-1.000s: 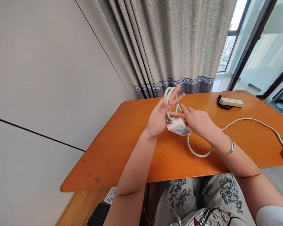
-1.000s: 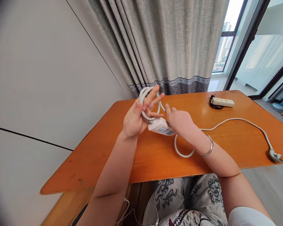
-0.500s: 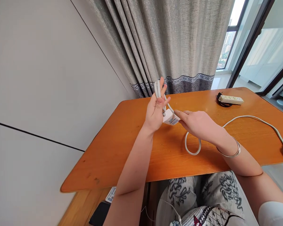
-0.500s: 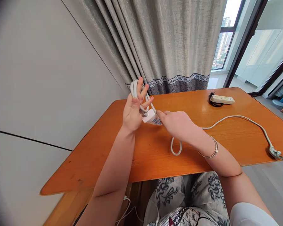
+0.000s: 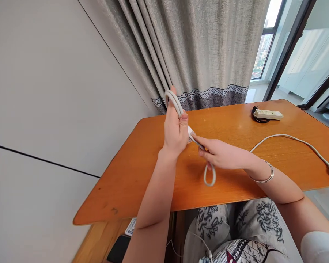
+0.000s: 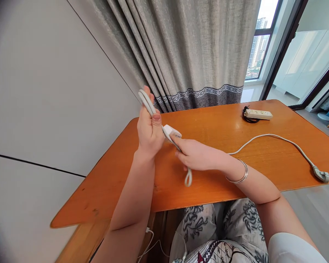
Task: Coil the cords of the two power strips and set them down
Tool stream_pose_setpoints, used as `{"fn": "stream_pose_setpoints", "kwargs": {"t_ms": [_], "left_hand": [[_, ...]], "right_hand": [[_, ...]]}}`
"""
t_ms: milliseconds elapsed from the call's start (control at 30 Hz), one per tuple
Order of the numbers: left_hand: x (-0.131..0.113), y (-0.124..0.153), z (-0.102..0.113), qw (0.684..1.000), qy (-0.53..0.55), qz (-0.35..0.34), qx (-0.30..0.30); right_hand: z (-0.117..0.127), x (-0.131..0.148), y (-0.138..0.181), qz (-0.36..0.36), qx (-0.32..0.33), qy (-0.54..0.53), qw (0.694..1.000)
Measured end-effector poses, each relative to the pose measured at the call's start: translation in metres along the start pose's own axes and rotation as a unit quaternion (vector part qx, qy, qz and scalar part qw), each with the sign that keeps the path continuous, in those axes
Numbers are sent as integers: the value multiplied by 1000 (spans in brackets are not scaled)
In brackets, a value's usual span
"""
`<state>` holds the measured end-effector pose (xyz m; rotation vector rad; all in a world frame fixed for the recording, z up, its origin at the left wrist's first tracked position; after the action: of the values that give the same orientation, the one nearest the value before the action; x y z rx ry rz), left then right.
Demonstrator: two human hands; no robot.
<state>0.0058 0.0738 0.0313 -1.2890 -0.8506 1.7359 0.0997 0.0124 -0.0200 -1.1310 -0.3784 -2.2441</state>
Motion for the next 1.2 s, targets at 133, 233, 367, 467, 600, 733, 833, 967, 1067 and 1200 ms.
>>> {"fn": "stream_pose_setpoints", "kwargs": {"t_ms": [133,233,367,467,600,733,833,967,1067,1200], "left_hand": [[1,1,-12,997,11,54,52],[0,8,-23,984,66,148,76],[-7,21,-40,940,186,261,117],[-14,33,-60,890,285,296,198],[-23,44,-84,819,411,302,264],[-23,46,-95,785,477,295,261],[-19,47,-98,775,494,303,251],[-16,51,-99,763,495,324,262],[-15,55,-101,759,479,340,282],[-21,55,-104,763,470,332,295]], "right_hand": [[24,13,13,43,-117,231,965],[35,21,26,79,-160,351,919],[62,27,37,106,-240,361,895],[90,21,41,91,-310,316,892],[106,12,40,143,-336,241,899],[104,9,37,220,-319,190,902],[104,8,35,227,-312,167,908],[104,6,30,197,-283,126,930],[101,-1,23,158,-226,77,958],[94,-16,11,112,-143,-54,982]]}}
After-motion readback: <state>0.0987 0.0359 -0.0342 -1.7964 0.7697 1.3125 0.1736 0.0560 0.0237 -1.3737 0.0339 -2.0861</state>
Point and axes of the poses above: each hand's wrist, its own y-axis away from the middle knuckle, its own z-axis out of the back of the hand, x = y × z, the point moved 10 cm from there along -y, towards the middle knuckle, and after that the axes turned 9 degrees about -z, right-handed, at the moved point
